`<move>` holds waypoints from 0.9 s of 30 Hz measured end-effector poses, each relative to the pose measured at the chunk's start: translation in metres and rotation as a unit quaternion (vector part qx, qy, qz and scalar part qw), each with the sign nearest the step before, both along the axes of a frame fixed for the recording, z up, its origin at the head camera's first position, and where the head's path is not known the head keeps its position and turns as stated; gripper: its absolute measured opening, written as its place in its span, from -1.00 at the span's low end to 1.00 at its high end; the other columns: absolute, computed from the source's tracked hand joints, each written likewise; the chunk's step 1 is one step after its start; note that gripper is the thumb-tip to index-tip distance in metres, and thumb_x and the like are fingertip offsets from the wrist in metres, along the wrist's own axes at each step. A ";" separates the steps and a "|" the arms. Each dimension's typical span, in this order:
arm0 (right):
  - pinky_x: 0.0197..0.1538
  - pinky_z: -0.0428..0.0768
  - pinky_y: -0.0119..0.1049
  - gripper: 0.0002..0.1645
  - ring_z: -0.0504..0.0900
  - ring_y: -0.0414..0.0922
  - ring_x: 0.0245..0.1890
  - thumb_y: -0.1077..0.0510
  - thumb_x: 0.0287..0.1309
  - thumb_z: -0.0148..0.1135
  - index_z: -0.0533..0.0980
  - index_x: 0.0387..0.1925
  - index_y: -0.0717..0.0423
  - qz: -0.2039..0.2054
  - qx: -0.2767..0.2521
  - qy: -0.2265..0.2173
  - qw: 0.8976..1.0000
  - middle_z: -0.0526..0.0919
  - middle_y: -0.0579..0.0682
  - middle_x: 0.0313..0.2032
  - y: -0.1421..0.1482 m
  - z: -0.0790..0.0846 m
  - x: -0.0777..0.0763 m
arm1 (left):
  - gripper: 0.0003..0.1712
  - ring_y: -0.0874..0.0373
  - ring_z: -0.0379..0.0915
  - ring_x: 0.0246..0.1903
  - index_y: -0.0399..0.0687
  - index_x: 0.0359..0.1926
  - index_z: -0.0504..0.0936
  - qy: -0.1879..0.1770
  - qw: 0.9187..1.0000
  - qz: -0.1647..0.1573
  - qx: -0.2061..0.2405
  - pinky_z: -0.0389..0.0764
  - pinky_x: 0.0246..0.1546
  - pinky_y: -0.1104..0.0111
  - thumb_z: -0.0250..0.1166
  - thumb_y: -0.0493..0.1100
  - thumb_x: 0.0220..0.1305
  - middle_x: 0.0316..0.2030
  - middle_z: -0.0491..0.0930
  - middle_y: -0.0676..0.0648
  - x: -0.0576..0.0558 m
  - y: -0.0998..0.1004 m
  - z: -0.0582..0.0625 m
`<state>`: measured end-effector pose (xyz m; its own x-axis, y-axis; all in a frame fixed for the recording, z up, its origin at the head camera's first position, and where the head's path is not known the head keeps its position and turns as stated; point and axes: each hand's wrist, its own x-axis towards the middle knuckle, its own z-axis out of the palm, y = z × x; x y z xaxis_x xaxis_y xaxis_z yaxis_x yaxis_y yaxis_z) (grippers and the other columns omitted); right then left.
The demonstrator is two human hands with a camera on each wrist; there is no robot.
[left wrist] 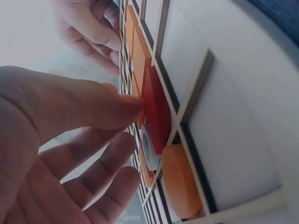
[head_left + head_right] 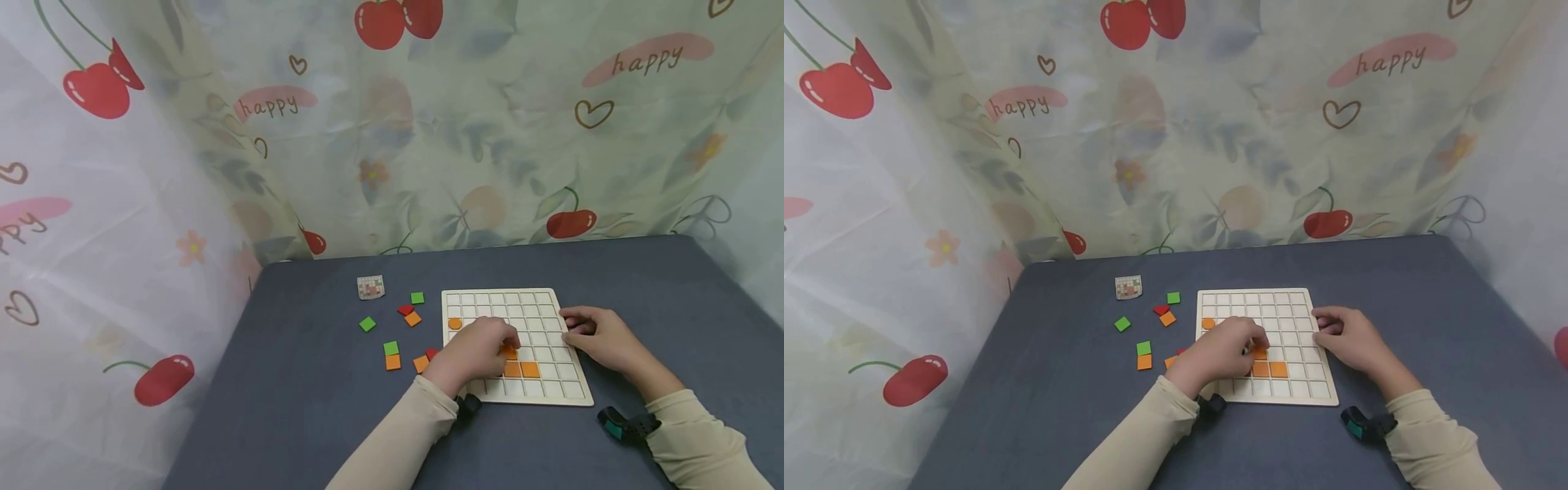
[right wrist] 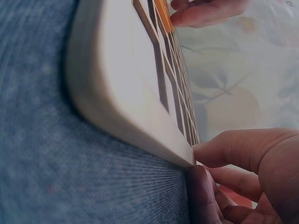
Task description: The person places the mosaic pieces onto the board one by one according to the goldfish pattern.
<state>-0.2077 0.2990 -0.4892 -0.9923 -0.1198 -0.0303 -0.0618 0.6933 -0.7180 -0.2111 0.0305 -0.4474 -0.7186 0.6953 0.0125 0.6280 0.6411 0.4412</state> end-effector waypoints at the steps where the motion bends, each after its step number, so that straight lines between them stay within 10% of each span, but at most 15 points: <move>1: -0.22 0.57 -0.42 -0.37 0.61 -0.09 -0.12 0.21 0.34 0.37 0.48 0.36 0.42 0.000 0.000 0.000 1.000 0.66 0.27 0.05 0.000 0.000 0.000 | -0.60 0.34 0.52 -0.24 -0.02 0.00 0.81 -0.004 1.000 0.002 0.004 0.47 -0.20 0.64 0.30 -0.42 0.20 -0.09 0.76 0.10 0.000 -0.001 0.000; 27: -0.22 0.58 -0.42 -0.35 0.62 -0.06 -0.09 0.20 0.35 0.37 0.46 0.38 0.42 -0.003 -0.002 -0.005 1.000 0.65 0.28 0.07 0.000 -0.001 0.000 | -0.81 0.23 0.56 -0.27 -0.07 -0.04 0.81 -0.039 0.993 0.093 0.056 0.64 -0.18 0.45 0.41 -0.20 0.36 -0.17 0.71 0.00 0.008 -0.106 -0.004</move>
